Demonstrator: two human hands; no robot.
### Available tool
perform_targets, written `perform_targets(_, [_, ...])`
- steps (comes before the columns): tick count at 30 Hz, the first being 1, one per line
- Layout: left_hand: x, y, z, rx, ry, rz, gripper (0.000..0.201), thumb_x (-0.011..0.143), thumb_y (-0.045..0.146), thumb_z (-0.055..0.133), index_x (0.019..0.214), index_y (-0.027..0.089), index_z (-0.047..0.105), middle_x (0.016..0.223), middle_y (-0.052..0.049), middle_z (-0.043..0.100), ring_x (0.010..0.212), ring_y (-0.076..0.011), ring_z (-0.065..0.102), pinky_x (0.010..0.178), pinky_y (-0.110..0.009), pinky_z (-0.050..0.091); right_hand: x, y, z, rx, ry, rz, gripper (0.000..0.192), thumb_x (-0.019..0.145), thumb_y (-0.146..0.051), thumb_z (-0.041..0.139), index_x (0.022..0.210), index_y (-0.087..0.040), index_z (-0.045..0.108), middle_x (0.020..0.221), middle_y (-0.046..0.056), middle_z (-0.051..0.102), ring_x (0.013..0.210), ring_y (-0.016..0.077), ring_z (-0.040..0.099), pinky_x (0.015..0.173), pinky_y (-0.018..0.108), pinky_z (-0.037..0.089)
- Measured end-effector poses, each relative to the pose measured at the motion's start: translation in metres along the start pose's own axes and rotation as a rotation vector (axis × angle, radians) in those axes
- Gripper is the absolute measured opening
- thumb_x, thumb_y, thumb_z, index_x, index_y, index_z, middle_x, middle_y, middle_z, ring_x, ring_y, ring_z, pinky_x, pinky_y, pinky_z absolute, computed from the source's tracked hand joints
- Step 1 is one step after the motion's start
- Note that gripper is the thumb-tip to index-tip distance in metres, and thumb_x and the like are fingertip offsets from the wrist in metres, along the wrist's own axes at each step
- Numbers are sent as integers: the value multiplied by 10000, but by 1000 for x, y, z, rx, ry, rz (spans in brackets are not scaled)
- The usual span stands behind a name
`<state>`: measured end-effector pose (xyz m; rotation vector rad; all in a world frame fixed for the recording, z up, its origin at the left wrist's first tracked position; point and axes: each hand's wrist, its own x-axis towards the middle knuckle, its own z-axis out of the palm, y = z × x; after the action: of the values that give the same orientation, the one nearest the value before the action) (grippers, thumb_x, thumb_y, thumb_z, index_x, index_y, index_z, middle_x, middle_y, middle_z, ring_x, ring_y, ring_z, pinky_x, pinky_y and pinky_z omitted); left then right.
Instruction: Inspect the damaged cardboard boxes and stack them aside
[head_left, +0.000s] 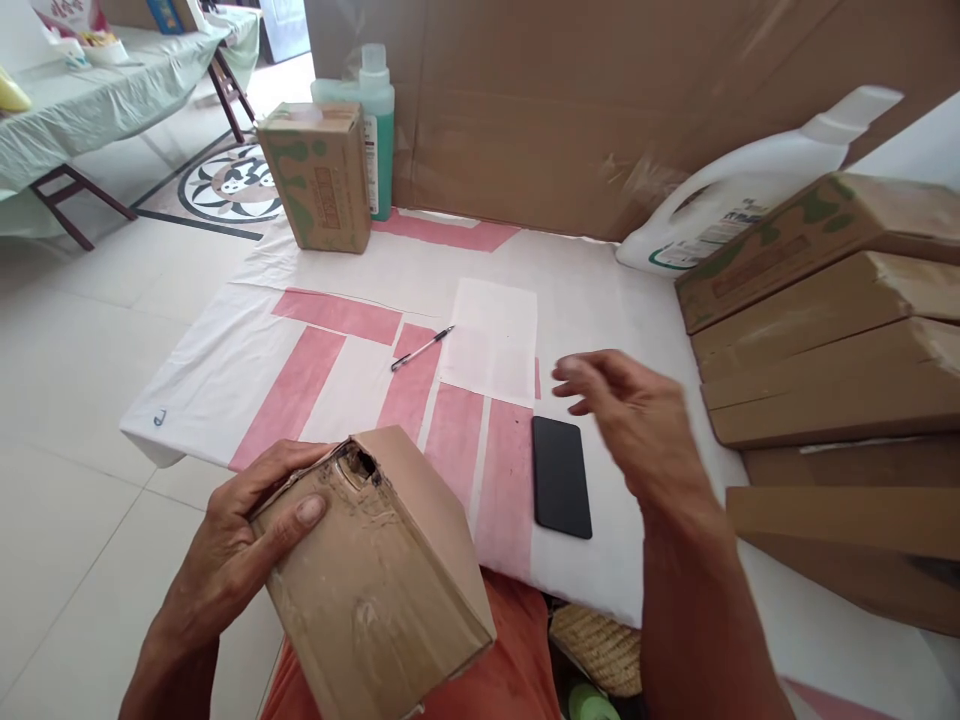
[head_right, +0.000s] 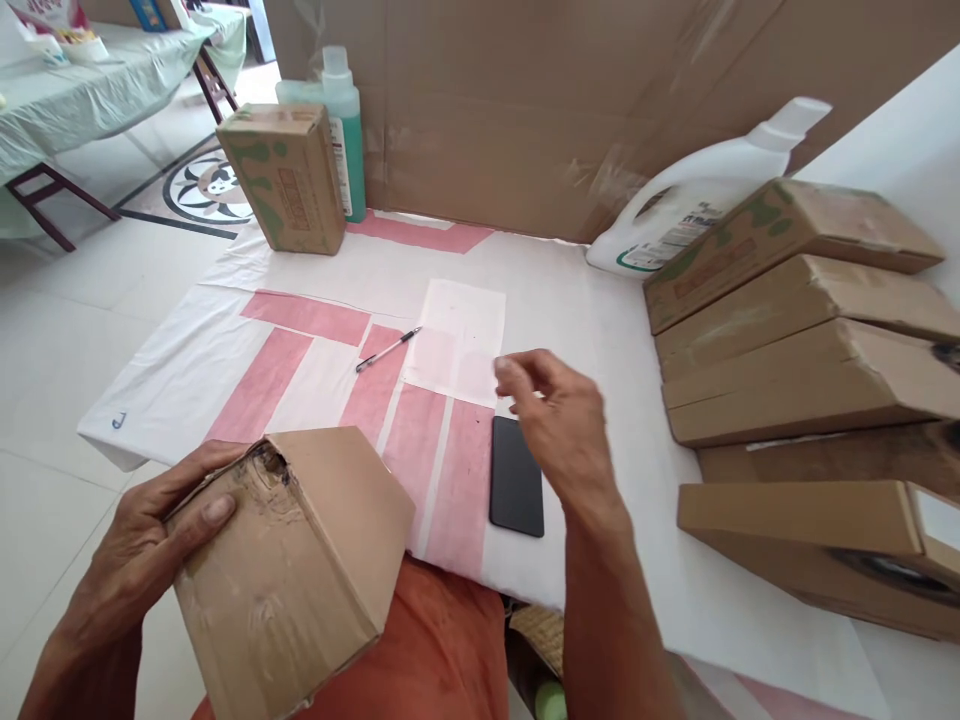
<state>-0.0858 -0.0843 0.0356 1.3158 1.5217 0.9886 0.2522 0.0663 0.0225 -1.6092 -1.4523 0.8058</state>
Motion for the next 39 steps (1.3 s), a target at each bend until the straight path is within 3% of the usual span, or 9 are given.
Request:
perform_targets(3, [-2, -1, -1, 9, -20, 23, 374, 967, 481, 753, 1311, 341, 798, 1327, -84, 757, 1120, -288, 727, 926, -329, 615, 9, 2, 27, -190, -151, -22, 274, 850, -476, 676, 911, -213, 724, 983, 85, 790, 847, 253, 718, 727, 383, 538])
perform_targets(6, [-5, -4, -3, 7, -33, 34, 368, 968, 470, 753, 1311, 345, 798, 1309, -87, 768, 1085, -280, 748, 892, -317, 624, 13, 1, 45, -289, -159, -20, 235, 882, -432, 629, 903, -209, 699, 995, 78, 790, 844, 232, 709, 751, 376, 525])
perform_targets(12, [-6, -10, -5, -67, -32, 7, 356, 982, 457, 742, 1320, 352, 788, 1339, -81, 752, 1167, -291, 740, 925, -312, 618, 18, -3, 57, -458, -229, -2, 240, 988, -382, 568, 852, -213, 671, 906, 42, 768, 805, 203, 690, 730, 333, 500])
perform_targets(15, [-1, -8, -1, -74, -29, 13, 337, 991, 454, 737, 1305, 344, 790, 1337, -76, 742, 1169, -277, 731, 931, -303, 606, 24, -7, 81, -612, -308, -22, 203, 1030, -315, 557, 995, -194, 715, 889, 61, 766, 811, 224, 703, 696, 326, 484])
perform_targets(19, [7, 0, 9, -51, -17, 31, 302, 1000, 466, 728, 1260, 328, 798, 1269, -64, 757, 1140, -260, 724, 951, -310, 586, 42, -9, 129, -847, -391, -154, 392, 1033, -64, 505, 1382, -175, 645, 1245, 171, 736, 980, 257, 727, 719, 332, 510])
perform_targets(23, [14, 9, 24, -98, -56, 62, 315, 1037, 466, 672, 1295, 323, 782, 1296, -63, 754, 1169, -260, 716, 1008, -335, 548, 62, 2, 159, -1039, -464, -271, 340, 1051, -231, 682, 1385, -178, 648, 1397, 137, 668, 1154, 273, 706, 888, 411, 625])
perform_targets(25, [18, 12, 30, -142, -106, 74, 314, 1060, 452, 634, 1308, 329, 783, 1294, -60, 753, 1199, -258, 706, 1031, -334, 530, 68, 10, 163, -1100, -500, -321, 364, 1044, -359, 726, 1356, -181, 668, 1375, 110, 684, 1154, 267, 713, 944, 465, 637])
perform_targets(30, [27, 15, 35, -166, -154, 63, 352, 1062, 464, 611, 1295, 280, 800, 1281, -88, 761, 1204, -286, 703, 1032, -356, 523, 73, 25, 158, -1166, -525, -420, 391, 1047, -376, 724, 1383, -186, 660, 1382, 116, 687, 1150, 268, 723, 954, 476, 641])
perform_targets(39, [26, 9, 33, -165, -134, 46, 394, 1058, 505, 603, 1312, 267, 788, 1306, -98, 754, 1229, -301, 699, 1050, -379, 529, 87, 5, 181, -1074, -511, -387, 370, 1045, -385, 727, 1350, -181, 677, 1351, 108, 703, 1135, 262, 729, 954, 475, 641])
